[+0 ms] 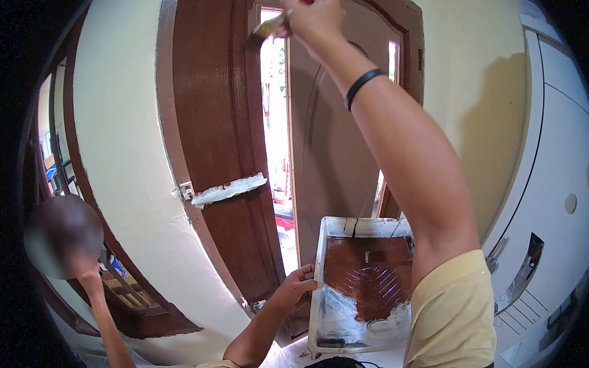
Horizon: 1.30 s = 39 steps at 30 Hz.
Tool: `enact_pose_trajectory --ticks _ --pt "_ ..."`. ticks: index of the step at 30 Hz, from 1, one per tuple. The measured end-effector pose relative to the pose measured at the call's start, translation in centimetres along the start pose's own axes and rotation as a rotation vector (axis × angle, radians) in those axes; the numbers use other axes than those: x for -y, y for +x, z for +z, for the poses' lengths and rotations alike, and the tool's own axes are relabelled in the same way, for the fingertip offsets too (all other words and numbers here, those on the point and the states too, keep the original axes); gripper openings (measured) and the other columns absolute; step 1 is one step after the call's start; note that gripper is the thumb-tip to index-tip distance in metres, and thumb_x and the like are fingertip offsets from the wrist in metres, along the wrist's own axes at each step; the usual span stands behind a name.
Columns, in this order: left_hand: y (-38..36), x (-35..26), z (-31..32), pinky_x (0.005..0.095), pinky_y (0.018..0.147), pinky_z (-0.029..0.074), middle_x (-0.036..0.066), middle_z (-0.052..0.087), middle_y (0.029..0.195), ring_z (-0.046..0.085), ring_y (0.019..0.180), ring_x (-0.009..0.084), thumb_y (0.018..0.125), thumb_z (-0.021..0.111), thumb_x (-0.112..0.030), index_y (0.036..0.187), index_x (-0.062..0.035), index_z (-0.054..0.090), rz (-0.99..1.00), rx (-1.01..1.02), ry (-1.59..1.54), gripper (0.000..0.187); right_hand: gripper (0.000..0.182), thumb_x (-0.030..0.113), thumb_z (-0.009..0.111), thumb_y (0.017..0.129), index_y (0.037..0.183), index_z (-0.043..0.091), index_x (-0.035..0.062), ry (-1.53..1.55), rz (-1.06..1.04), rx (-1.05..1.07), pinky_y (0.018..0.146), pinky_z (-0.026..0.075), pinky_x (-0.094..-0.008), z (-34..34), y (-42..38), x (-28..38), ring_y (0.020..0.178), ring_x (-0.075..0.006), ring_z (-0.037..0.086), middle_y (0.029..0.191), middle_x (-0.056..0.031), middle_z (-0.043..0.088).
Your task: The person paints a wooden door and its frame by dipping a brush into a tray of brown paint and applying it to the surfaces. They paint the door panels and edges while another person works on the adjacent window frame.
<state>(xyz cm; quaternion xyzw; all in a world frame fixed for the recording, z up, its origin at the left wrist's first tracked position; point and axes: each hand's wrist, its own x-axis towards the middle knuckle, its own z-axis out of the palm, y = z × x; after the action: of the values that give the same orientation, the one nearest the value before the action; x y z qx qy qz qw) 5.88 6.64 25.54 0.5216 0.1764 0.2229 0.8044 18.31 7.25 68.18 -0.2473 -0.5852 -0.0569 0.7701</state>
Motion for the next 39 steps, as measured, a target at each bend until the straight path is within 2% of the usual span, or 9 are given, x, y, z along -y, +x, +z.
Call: enact_pose_trajectory --ticks 4,8,14,17,23,26,30,35,39 --pt "-0.2 0.0 0.1 0.0327 0.083 0.053 0.009 0.062 0.099 0.065 0.088 0.0195 0.076 0.066 -0.006 0.119 -0.0003 0.05 0.011 0.0 -0.009 0.046 0.023 0.013 0.06 0.09 0.083 0.056 -0.0085 0.127 -0.021 0.005 0.043 0.053 -0.0311 -0.8 -0.5 1.5 0.051 -0.0221 0.062 0.068 -0.0169 0.062" --pt "-0.1 0.4 0.0 0.0323 0.081 0.053 0.008 0.062 0.099 0.065 0.087 0.0188 0.076 0.066 -0.006 0.119 0.0 0.05 0.028 -0.002 -0.007 0.046 0.028 0.013 0.066 0.086 0.091 0.053 -0.0107 -0.058 0.184 0.281 0.043 0.052 -0.032 -1.8 -2.7 -1.0 0.05 -0.0241 0.063 0.066 -0.0194 0.062" --pt "-0.6 -0.4 0.5 0.0297 0.076 0.054 0.008 0.062 0.098 0.065 0.082 0.0173 0.076 0.068 -0.008 0.119 -0.0012 0.05 0.023 -0.018 0.025 0.046 0.022 0.008 0.065 0.083 0.082 0.054 -0.0109 0.103 0.114 0.068 0.044 0.057 -0.0355 -0.6 1.2 -4.0 0.049 -0.0262 0.064 0.066 -0.0196 0.062" --pt "-0.5 0.0 0.4 0.0298 0.061 0.057 0.005 0.06 0.097 0.065 0.079 0.0155 0.079 0.064 -0.008 0.111 -0.004 0.053 0.051 -0.013 0.031 0.034 0.022 0.012 0.061 0.089 0.084 0.054 -0.0082 0.141 0.028 -0.072 0.043 0.054 -0.032 -0.7 1.9 -0.8 0.051 -0.0237 0.063 0.067 -0.0178 0.062" --pt "-0.1 0.3 0.3 0.0292 0.061 0.056 0.005 0.061 0.096 0.065 0.079 0.0154 0.08 0.065 -0.009 0.11 -0.0046 0.053 0.06 0.024 -0.011 0.033 0.028 0.016 0.067 0.085 0.089 0.054 -0.0088 0.101 0.162 0.193 0.044 0.052 -0.0305 -3.4 -0.4 -0.6 0.052 -0.0237 0.063 0.067 -0.0167 0.062" --pt "0.4 0.7 -0.2 0.0288 0.073 0.056 0.008 0.063 0.096 0.066 0.079 0.0169 0.078 0.065 -0.005 0.116 -0.0027 0.05 0.026 0.008 -0.021 0.04 0.029 0.016 0.067 0.085 0.09 0.054 -0.0091 -0.026 0.237 0.279 0.045 0.053 -0.0308 -2.6 -1.4 -1.7 0.052 -0.0243 0.064 0.068 -0.0178 0.063" --pt "0.0 -0.2 0.4 0.0291 0.074 0.056 0.007 0.063 0.095 0.066 0.078 0.0174 0.078 0.065 -0.005 0.116 -0.0031 0.05 0.028 0.009 0.005 0.041 0.024 0.009 0.064 0.083 0.084 0.054 -0.013 0.134 0.087 0.05 0.044 0.056 -0.0343 -0.9 0.6 -2.3 0.05 -0.0266 0.064 0.068 -0.0204 0.062" --pt "0.2 -0.4 0.1 0.031 0.079 0.055 0.008 0.061 0.098 0.065 0.084 0.0172 0.079 0.066 -0.007 0.117 -0.0032 0.049 0.013 0.015 -0.015 0.042 0.02 0.012 0.06 0.091 0.085 0.054 -0.0058 0.201 0.067 -0.139 0.044 0.055 -0.0307 -1.2 1.8 -0.6 0.055 -0.0237 0.065 0.073 -0.017 0.063" --pt "0.0 -0.9 0.2 0.0321 0.081 0.054 0.009 0.061 0.099 0.064 0.087 0.0181 0.079 0.066 -0.007 0.12 -0.0027 0.048 -0.017 0.004 -0.008 0.045 0.028 0.017 0.067 0.085 0.087 0.057 -0.0098 0.109 0.21 0.156 0.048 0.056 -0.0315 -2.5 0.6 -2.5 0.055 -0.0242 0.065 0.072 -0.0189 0.063"
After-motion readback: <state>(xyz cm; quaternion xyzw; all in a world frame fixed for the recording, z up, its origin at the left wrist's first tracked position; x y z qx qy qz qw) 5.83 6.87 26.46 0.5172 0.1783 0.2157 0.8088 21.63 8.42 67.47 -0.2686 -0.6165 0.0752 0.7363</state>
